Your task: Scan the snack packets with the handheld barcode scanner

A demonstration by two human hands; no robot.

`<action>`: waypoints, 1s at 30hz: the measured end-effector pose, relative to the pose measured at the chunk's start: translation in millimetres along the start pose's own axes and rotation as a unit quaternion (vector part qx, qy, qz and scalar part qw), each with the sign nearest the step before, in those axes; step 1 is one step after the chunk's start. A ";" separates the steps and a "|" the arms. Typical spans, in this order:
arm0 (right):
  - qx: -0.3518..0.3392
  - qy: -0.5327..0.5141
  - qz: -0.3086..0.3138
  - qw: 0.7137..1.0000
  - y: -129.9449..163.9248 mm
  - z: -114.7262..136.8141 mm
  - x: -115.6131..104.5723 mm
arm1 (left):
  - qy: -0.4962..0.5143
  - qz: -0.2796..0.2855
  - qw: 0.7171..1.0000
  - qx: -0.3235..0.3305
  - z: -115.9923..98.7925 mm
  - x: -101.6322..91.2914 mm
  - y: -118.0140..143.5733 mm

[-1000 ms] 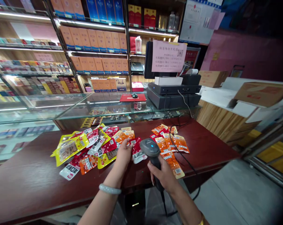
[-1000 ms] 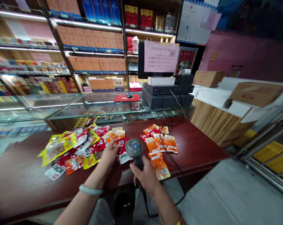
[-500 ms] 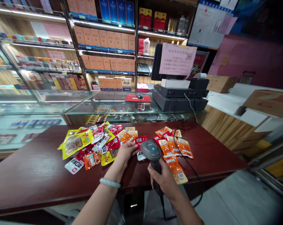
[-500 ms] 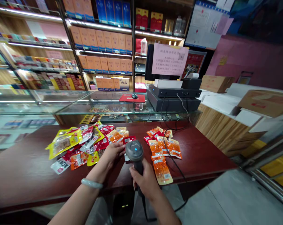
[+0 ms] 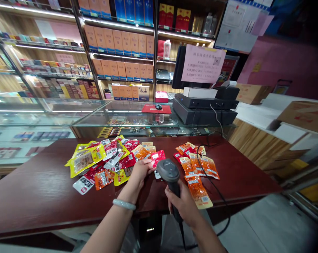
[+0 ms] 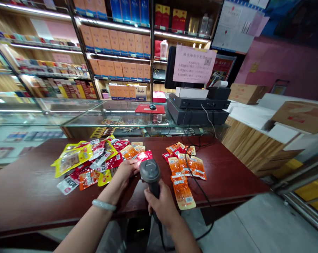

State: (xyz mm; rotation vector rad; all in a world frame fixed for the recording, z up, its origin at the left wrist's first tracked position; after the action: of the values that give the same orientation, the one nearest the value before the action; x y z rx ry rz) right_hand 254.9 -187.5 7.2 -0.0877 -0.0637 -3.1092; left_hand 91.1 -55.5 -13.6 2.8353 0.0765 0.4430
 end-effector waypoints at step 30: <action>-0.001 0.020 -0.116 0.993 12.8 -10.2 -61.3 | -0.624 0.128 0.741 0.211 10.0 115.0 27.0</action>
State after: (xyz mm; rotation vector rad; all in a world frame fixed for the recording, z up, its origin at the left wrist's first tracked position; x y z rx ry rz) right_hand 315.9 -198.9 -5.9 -0.0186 -0.0737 -3.3416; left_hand 203.8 -73.3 18.2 2.8829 -0.5345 -1.6437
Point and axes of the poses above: each hand's wrist, its own y-axis away from the middle knuckle, its own x-axis out of the palm, z = x × y, the point moved 3 cm from there along -y, towards the middle knuckle
